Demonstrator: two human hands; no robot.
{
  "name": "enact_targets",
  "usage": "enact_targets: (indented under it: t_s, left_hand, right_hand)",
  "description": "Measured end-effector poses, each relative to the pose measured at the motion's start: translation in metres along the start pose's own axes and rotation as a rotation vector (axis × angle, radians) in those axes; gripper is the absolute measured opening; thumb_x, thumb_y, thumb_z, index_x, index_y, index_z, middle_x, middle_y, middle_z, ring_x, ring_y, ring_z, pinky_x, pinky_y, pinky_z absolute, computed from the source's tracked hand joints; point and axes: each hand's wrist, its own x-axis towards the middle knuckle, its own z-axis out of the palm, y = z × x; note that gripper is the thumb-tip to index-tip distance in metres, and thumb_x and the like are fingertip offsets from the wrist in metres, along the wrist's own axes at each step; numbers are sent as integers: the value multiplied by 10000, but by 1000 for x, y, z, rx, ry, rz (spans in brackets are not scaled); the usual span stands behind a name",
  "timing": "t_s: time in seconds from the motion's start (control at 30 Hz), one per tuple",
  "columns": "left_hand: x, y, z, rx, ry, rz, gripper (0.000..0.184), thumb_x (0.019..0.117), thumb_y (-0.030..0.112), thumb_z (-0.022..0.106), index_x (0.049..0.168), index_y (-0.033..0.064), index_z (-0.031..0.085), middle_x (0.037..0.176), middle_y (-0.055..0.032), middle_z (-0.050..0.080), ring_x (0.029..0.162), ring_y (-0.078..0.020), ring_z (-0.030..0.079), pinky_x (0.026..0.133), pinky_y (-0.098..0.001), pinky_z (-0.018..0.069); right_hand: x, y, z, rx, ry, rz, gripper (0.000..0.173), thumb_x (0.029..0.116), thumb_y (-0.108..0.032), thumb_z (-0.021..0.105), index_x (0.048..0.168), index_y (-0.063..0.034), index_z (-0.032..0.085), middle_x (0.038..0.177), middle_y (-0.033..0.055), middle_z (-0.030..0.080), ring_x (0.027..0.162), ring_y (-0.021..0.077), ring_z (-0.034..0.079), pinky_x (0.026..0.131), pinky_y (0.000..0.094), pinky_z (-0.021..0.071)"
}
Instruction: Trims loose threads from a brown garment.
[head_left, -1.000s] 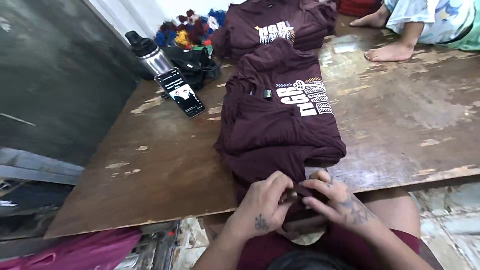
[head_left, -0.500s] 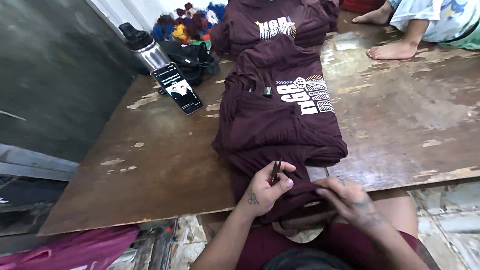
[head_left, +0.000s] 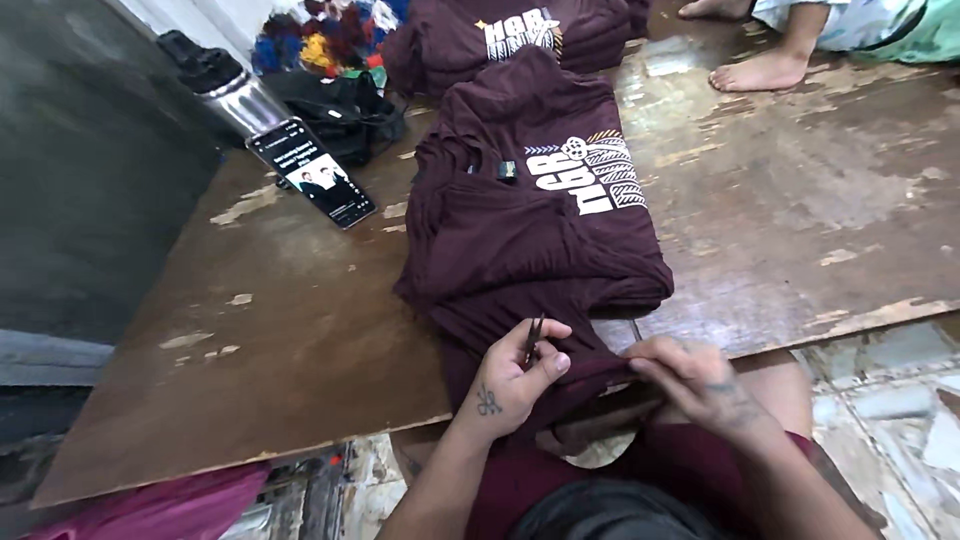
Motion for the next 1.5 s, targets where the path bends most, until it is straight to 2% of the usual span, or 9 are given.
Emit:
enact_targets:
  t_s: [0.1, 0.3, 0.4, 0.6, 0.8, 0.93, 1.13, 1.33, 1.5]
  left_hand:
    - [-1, -3, 1, 25, 1, 12, 261, 941, 56, 604, 1177, -54, 634, 792, 125, 596, 692, 78, 535, 647, -121, 468]
    - [0, -5, 3, -60, 92, -35, 255, 917, 37, 621, 1162, -31, 639, 760, 163, 595, 670, 83, 540, 642, -118, 473]
    - [0, -3, 1, -14, 37, -28, 276, 919, 44, 619, 1181, -41, 628, 762, 152, 589, 664, 80, 529, 632, -119, 464]
    - [-3, -6, -2, -4, -13, 34, 284, 934, 57, 627, 1189, -69, 629, 790, 120, 610, 696, 80, 540, 645, -118, 471]
    - [0, -6, 0, -37, 14, 26, 259, 934, 52, 609, 1171, -51, 635, 783, 148, 600, 697, 85, 539, 659, -116, 471]
    - [-4, -4, 1, 3, 1, 43, 278, 929, 59, 622, 1183, -53, 628, 805, 140, 621, 715, 80, 562, 669, -122, 487]
    - [-2, -10, 4, 48, -34, 99, 283, 957, 112, 626, 1193, -45, 636, 842, 120, 638, 735, 80, 570, 668, -119, 493]
    - [-1, -9, 7, 6, -3, 92, 284, 950, 134, 637, 1182, -30, 637, 821, 157, 614, 729, 85, 557, 677, -112, 482]
    - [-4, -4, 6, 219, -69, 109, 286, 959, 111, 598, 1175, -71, 641, 819, 79, 632, 704, 69, 550, 647, -111, 471]
  right_hand:
    - [-10, 7, -20, 50, -71, 9, 291, 1062, -193, 496, 968, 6, 686, 819, 122, 697, 730, 87, 651, 721, 182, 527]
    - [10, -14, 6, -20, -81, 79, 495, 1039, -403, 535, 1209, 53, 627, 983, 168, 721, 852, 208, 709, 767, 341, 591]
    - [12, -10, 25, -81, 35, -16, 231, 969, -159, 570, 1007, 29, 701, 894, 167, 746, 800, 224, 740, 725, 328, 598]
    - [-26, 16, -26, 90, -54, 79, 271, 1064, -235, 517, 1003, -31, 684, 843, 52, 688, 739, -27, 618, 708, 106, 506]
    - [7, -10, 2, 29, -44, 85, 509, 1015, -444, 578, 1142, 44, 644, 977, 172, 708, 846, 171, 684, 763, 300, 573]
    - [12, -7, 25, -49, 50, -32, 221, 990, -160, 581, 986, 20, 709, 891, 158, 752, 811, 212, 743, 750, 308, 595]
    - [-19, 3, -29, 33, -63, 9, 243, 1033, -161, 542, 949, 7, 696, 795, 125, 701, 678, 106, 646, 670, 191, 528]
    - [8, -18, 3, 23, -69, 122, 634, 982, -491, 600, 1294, 60, 622, 1107, 203, 719, 966, 283, 717, 843, 415, 593]
    - [4, -9, 15, -63, 53, -22, 203, 988, -133, 580, 958, 23, 705, 818, 148, 734, 732, 232, 734, 681, 335, 595]
